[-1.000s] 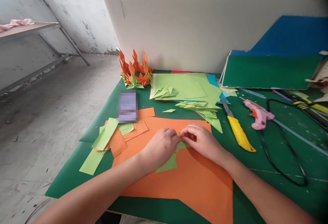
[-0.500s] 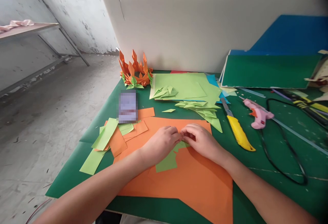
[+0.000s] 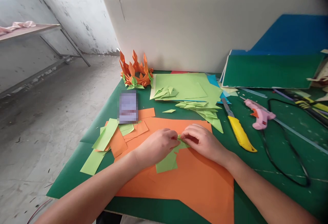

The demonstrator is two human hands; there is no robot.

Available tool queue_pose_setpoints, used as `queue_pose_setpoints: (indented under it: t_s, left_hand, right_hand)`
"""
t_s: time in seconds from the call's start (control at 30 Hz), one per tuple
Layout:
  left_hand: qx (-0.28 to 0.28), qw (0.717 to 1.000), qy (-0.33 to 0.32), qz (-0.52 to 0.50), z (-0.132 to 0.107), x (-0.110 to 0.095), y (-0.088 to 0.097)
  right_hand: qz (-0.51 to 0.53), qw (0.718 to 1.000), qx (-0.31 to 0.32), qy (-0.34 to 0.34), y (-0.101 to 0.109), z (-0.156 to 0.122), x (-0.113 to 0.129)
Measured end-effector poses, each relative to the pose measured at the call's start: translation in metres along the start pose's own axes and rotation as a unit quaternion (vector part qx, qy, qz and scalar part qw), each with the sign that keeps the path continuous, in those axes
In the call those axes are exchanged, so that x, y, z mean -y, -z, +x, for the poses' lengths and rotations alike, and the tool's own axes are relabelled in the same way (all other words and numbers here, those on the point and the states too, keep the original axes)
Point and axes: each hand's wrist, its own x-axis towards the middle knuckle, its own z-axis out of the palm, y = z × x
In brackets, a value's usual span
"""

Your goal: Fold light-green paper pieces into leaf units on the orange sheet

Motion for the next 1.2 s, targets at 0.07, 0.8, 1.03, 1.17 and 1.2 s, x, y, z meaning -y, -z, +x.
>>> queue_pose_setpoints:
  t_s: [0.07,0.8,1.03,1.17,1.2]
  left_hand:
    - [0.004,1.0,-0.002,0.005,0.0,0.0,0.001]
    - [-0.027,0.999,0.023,-0.035,0.008,0.002,-0.008]
    - [-0.041,0.995,0.024,-0.088,0.009,0.002,-0.012]
    - [-0.038,0.994,0.016,-0.098,0.01,0.001,-0.011]
    - [-0.039,0.994,0.018,-0.101,0.01,0.001,-0.011]
  right_hand:
    - [0.0,1.0,-0.001,0.004,0.0,0.0,-0.001]
    - [0.001,1.0,-0.009,-0.009,-0.004,0.001,-0.005]
    - [-0.002,1.0,-0.006,-0.01,-0.004,0.002,-0.004]
    - [-0.004,1.0,-0.007,-0.006,-0.003,0.003,-0.003]
    - [-0.004,1.0,-0.007,-0.006,-0.004,0.003,-0.004]
